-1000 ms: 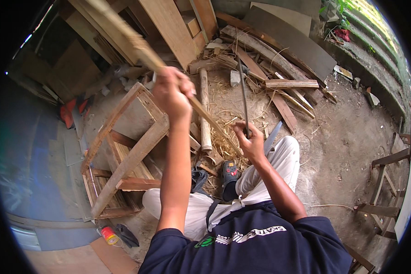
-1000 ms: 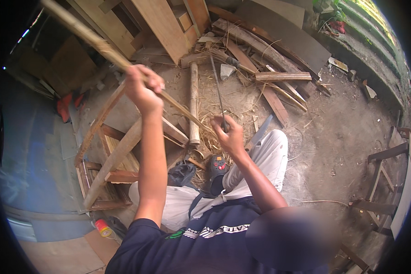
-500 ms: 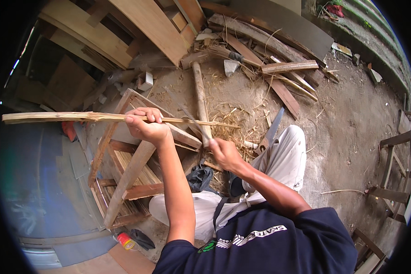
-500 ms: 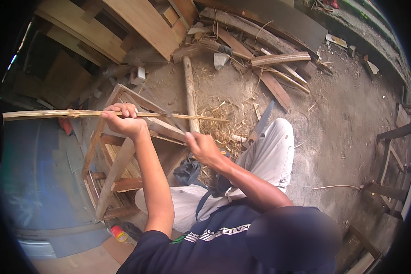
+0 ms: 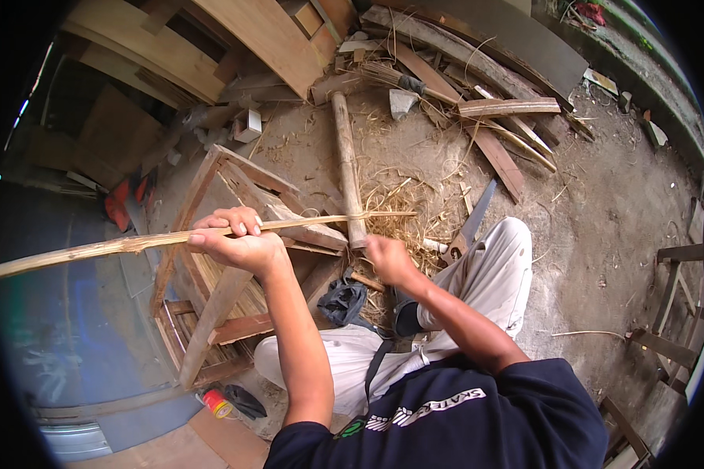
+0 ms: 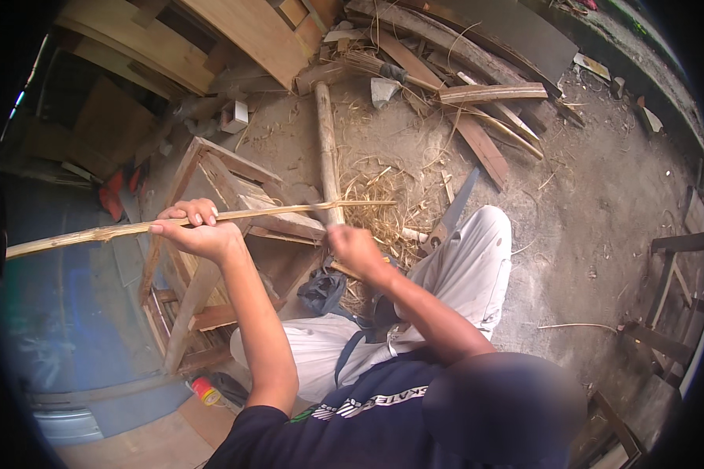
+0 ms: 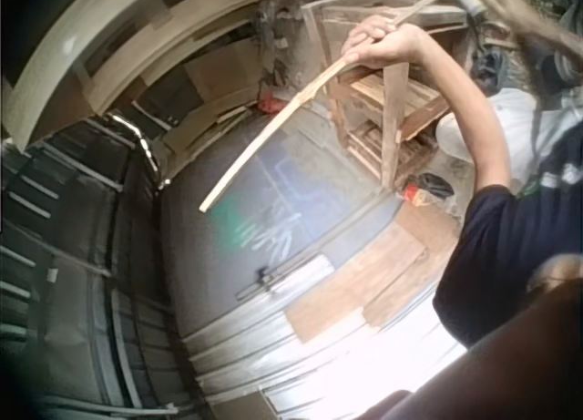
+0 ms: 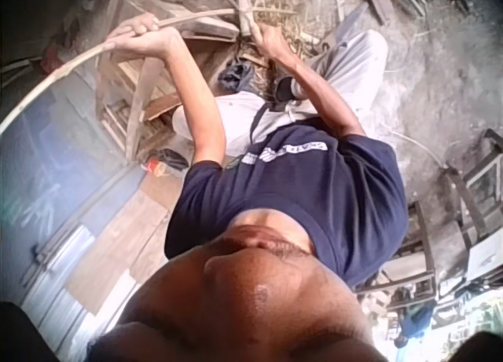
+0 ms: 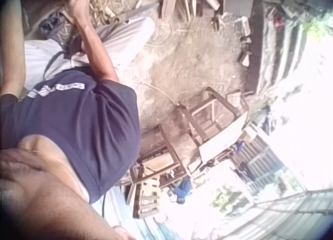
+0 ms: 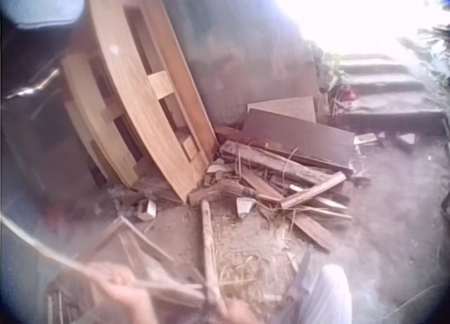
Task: The person disassembles a wooden chair frame by hand, removing slats and separating the legs. They then use a knife to split a bamboo pole into thin strips.
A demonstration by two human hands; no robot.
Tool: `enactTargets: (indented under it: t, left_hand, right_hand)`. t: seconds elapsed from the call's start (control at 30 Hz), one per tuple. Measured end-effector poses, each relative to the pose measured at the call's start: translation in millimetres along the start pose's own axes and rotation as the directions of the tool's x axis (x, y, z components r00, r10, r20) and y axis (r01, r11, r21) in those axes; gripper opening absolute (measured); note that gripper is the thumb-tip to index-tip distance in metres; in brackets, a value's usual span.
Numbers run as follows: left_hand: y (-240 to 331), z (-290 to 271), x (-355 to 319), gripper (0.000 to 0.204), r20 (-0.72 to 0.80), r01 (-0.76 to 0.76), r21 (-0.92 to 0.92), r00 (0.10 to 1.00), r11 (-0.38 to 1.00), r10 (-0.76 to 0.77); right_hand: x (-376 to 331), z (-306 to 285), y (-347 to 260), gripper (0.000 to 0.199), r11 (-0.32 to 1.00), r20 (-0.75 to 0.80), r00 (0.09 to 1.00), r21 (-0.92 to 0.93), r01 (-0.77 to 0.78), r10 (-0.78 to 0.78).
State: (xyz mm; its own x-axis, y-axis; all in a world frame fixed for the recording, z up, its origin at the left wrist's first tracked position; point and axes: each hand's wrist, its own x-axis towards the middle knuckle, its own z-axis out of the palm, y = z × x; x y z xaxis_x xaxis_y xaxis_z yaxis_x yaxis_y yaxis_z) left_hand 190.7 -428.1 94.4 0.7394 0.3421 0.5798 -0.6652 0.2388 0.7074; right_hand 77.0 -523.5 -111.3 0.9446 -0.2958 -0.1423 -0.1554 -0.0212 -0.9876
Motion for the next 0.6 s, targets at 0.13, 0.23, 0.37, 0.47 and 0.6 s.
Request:
enactTargets:
  t: [0.13, 0.23, 0.37, 0.47, 0.6]
  left_hand:
    - [-2.6, 4.6, 2.2, 0.057, 0.019, -0.029, 0.014, 0.999, 0.999, 0.029]
    - [-7.2, 7.0, 3.0, 0.057, 0.005, -0.025, 0.031, 1.0, 0.999, 0.025]
    - [-7.2, 6.3, 11.1, 0.058, -0.032, -0.036, 0.116, 0.999, 0.993, 0.04]
    - [-7.9, 6.9, 10.9, 0.059, -0.073, 0.016, 0.099, 0.997, 0.995, -0.008]
    - [-13.3, 17.4, 8.8, 0.061, 0.117, -0.121, 0.101, 0.987, 0.988, 0.109]
  right_hand:
    - [11.6, -22.5, 24.8, 0.072, 0.875, -0.077, 0.894, -0.184, -0.448, 0.441]
    - [4.6, -13.3, 48.3, 0.061, 0.991, 0.14, 0.983, -0.05, 0.127, -0.119]
    - [9.8, -20.1, 87.2, 0.074, 0.849, -0.137, 0.847, -0.066, -0.524, 0.513]
    - [14.1, -27.9, 120.0, 0.077, 0.896, -0.144, 0.929, -0.25, -0.368, 0.341]
    - [7.3, -23.4, 159.6, 0.075, 0.971, -0.154, 0.973, -0.138, -0.195, 0.173]
